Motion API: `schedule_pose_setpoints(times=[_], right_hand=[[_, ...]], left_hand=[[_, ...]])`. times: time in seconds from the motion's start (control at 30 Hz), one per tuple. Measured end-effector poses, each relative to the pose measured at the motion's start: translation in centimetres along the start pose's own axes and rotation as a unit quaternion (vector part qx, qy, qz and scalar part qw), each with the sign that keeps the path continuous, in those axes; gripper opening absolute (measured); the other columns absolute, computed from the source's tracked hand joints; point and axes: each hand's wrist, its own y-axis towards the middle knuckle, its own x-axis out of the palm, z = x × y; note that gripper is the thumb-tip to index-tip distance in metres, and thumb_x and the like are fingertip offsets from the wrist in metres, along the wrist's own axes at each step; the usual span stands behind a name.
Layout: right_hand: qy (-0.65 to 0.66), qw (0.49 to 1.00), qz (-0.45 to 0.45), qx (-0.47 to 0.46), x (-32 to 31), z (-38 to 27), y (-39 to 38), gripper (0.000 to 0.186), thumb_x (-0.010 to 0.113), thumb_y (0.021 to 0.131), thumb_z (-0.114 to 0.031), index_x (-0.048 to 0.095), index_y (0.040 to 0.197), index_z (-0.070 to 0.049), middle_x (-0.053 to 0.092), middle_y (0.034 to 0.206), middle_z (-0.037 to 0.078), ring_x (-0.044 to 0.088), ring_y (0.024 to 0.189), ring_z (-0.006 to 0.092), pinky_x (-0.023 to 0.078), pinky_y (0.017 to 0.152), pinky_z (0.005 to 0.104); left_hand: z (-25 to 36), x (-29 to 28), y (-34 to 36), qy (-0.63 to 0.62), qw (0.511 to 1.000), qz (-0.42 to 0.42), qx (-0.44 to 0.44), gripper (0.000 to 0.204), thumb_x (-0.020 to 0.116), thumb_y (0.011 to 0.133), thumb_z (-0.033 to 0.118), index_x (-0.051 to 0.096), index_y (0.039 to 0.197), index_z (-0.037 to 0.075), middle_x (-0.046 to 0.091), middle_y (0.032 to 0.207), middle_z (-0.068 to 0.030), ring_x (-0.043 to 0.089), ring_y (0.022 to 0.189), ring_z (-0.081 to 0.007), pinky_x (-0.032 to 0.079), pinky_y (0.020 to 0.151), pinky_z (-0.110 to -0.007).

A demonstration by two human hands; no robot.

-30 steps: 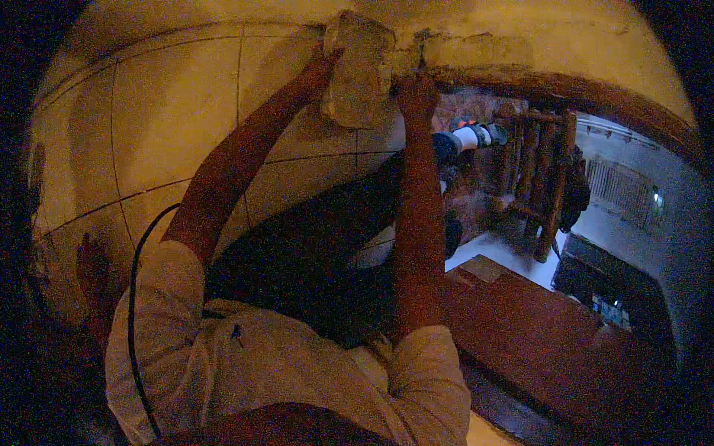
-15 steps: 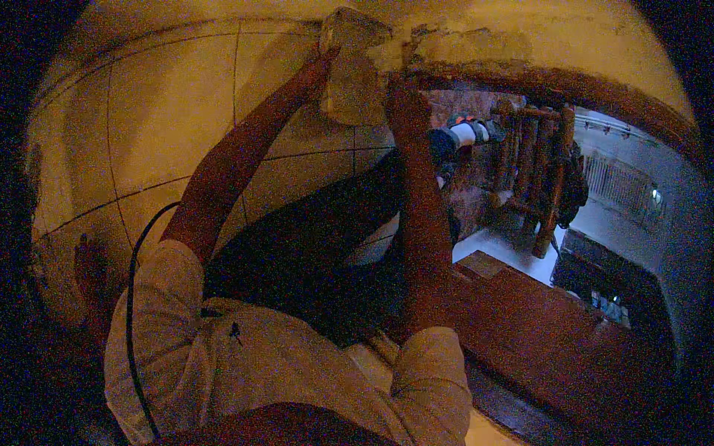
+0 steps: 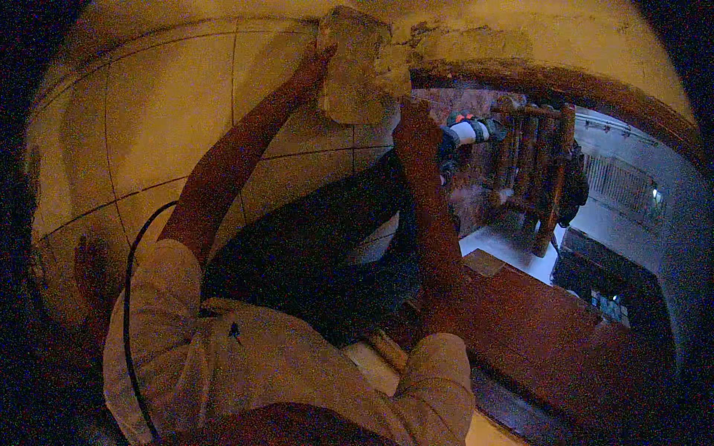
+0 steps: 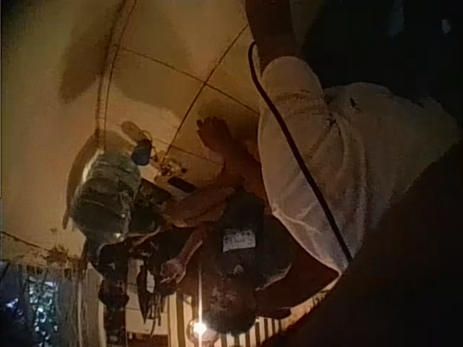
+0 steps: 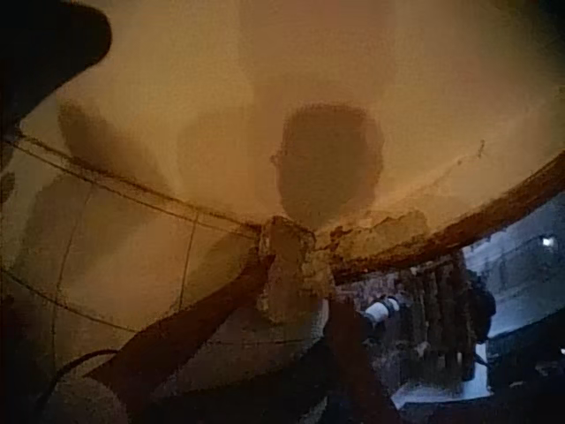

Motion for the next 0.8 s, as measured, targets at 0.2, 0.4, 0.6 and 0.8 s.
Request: schedule_pose_setpoints(times=[0.2, 0.4, 0.6, 0.8], right_hand=[[0.074, 0.991, 0.112, -0.001, 1.9, 0.6, 1.9, 0.028, 0.056, 0.079, -0.013, 0.059, 0.107, -0.01, 0.058, 0.092, 0.015, 0.062, 0.069, 0.0317, 0.052, 0.06, 0.0388], [-0.012, 0.986, 0.143, -0.085, 4.3, -0.3, 3.7, 0.024, 0.056, 0.079, -0.014, 0.059, 0.102, -0.008, 0.059, 0.097, 0.016, 0.062, 0.069, 0.0308, 0.051, 0.056, 0.0404], [0.055, 0.998, 0.041, -0.001, 4.4, 0.5, 2.1, 0.025, 0.053, 0.082, -0.015, 0.055, 0.104, -0.007, 0.058, 0.098, 0.016, 0.059, 0.082, 0.0324, 0.049, 0.059, 0.0451], [0.043, 0.992, 0.107, -0.049, 2.1, 0.6, -0.7, 0.039, 0.055, 0.079, -0.012, 0.054, 0.118, -0.016, 0.058, 0.097, 0.017, 0.061, 0.076, 0.0304, 0.051, 0.055, 0.0406]], left_hand=[[0.2, -0.3, -0.1, 0.074, 0.997, -0.002, 0.007, 0.067, 0.051, 0.09, 0.044, 0.024, 0.137, 0.004, 0.045, 0.127, -0.0227, 0.054, 0.105, -0.0337, 0.048, 0.087, -0.044], [0.4, 0.7, -1.7, -0.007, 1.0, -0.011, 0.023, 0.069, 0.05, 0.089, 0.048, 0.026, 0.138, 0.006, 0.043, 0.131, -0.0184, 0.048, 0.115, -0.0322, 0.045, 0.091, -0.044], [1.0, 0.4, -1.2, 0.1, 0.994, 0.013, -0.033, 0.067, 0.056, 0.089, 0.038, 0.022, 0.137, 0.007, 0.044, 0.129, -0.0182, 0.048, 0.115, -0.0316, 0.047, 0.09, -0.046], [-2.1, -1.1, 0.2, 0.036, 0.995, 0.027, 0.085, 0.064, 0.054, 0.089, 0.039, 0.025, 0.135, 0.006, 0.043, 0.129, -0.0207, 0.047, 0.116, -0.032, 0.046, 0.091, -0.046]])
